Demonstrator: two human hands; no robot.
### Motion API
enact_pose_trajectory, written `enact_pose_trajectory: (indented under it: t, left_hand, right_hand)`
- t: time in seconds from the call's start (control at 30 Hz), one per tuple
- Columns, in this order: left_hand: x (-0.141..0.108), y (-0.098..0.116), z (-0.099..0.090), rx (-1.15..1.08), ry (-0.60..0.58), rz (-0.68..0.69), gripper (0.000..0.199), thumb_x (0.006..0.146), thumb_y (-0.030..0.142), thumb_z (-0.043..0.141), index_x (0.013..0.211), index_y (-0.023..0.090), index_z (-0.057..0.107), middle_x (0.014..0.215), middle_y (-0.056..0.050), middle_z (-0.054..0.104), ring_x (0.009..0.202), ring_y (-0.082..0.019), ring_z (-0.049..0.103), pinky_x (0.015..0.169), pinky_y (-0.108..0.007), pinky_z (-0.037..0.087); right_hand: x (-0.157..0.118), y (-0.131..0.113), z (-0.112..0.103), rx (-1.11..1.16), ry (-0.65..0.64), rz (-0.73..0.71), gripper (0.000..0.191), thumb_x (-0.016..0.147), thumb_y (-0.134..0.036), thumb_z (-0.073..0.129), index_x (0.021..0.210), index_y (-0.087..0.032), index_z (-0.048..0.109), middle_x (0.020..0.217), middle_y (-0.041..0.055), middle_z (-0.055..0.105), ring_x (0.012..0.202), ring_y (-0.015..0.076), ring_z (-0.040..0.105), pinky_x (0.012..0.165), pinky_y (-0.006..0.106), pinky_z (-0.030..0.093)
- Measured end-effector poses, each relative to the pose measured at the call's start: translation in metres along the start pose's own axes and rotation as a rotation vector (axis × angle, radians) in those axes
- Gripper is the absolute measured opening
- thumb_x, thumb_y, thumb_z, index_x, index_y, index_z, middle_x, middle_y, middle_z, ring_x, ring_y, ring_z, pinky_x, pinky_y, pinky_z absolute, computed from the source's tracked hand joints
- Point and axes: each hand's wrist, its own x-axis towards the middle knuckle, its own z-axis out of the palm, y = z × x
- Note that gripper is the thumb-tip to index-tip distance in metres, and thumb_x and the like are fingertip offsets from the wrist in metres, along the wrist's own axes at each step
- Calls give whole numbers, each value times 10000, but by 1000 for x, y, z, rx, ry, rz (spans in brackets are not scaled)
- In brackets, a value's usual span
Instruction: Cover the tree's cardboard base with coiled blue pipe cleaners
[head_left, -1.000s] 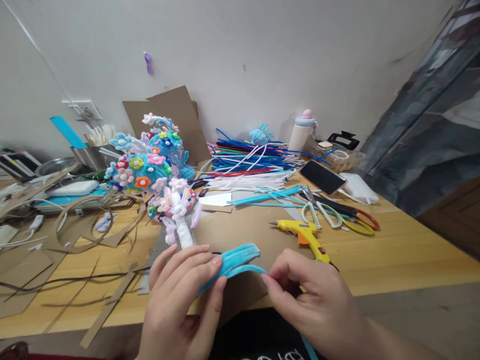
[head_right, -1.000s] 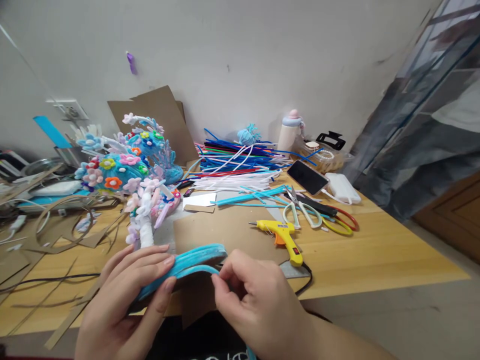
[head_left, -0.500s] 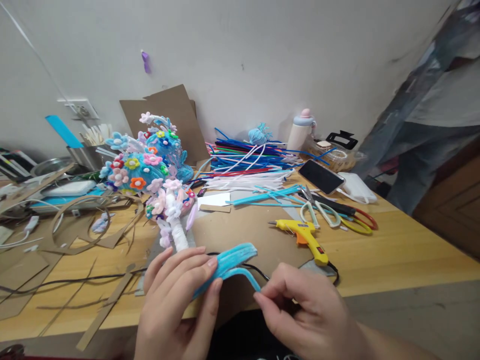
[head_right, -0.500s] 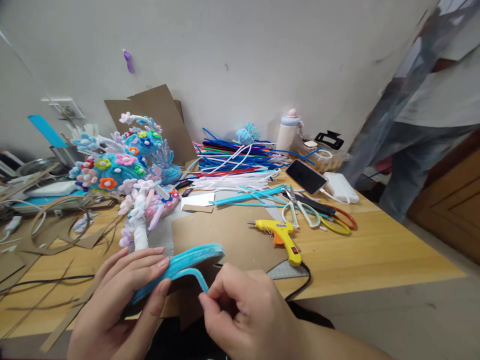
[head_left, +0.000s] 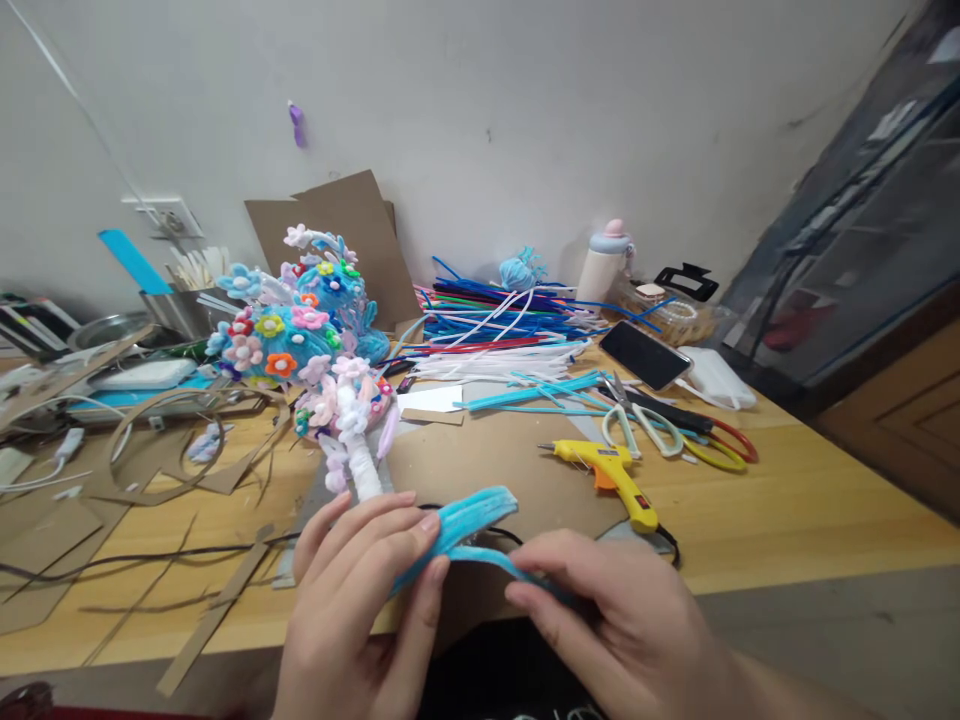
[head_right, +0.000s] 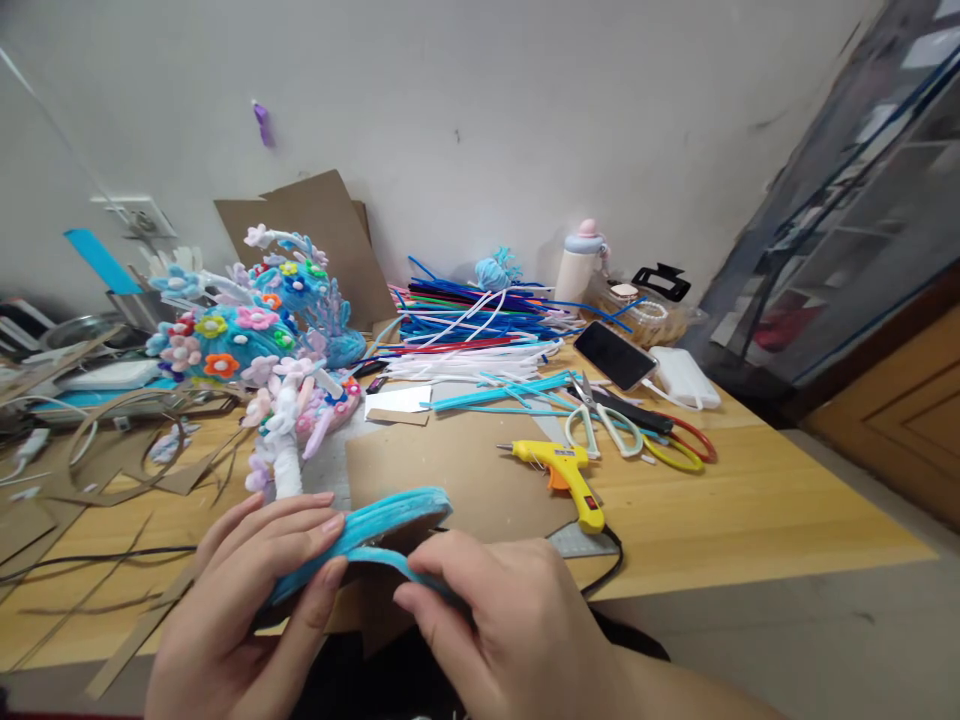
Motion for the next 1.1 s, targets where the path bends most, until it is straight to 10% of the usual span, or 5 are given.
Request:
enact_pose_trajectory:
  t: [0.2,0.57,1.1]
  left_hand:
    - [0,0,-1,7,-6,13,274,846,88,598,1082,228,608,1018,-32,736,1072,-218,637,1034,-447,359]
    - [0,-1,-1,1,21,17,241,844,87,603,1054,204,621,1008,-46,727,1065,-220,635,1041,-442,360]
    - [-2,0,0,0,27,10,246,845,83,599,1059,203,619,1007,-46,724,1071,-210,622,1057,-437,352]
  right_hand:
    - [6,-4,-4,-164,34,-274,137,932,-173,562,829,-193,651,572,1,654,462,140,573,443,283,395]
    - [9,4,13,-51,259,-84,80,906,-143,617,867,-208,639,682,-12,734,546,121,664,554,238,490]
    - [6,15,18,-174,191,-225,137,932,-102,544,905,-147,670,600,-1,620,515,130,548,512,278,393]
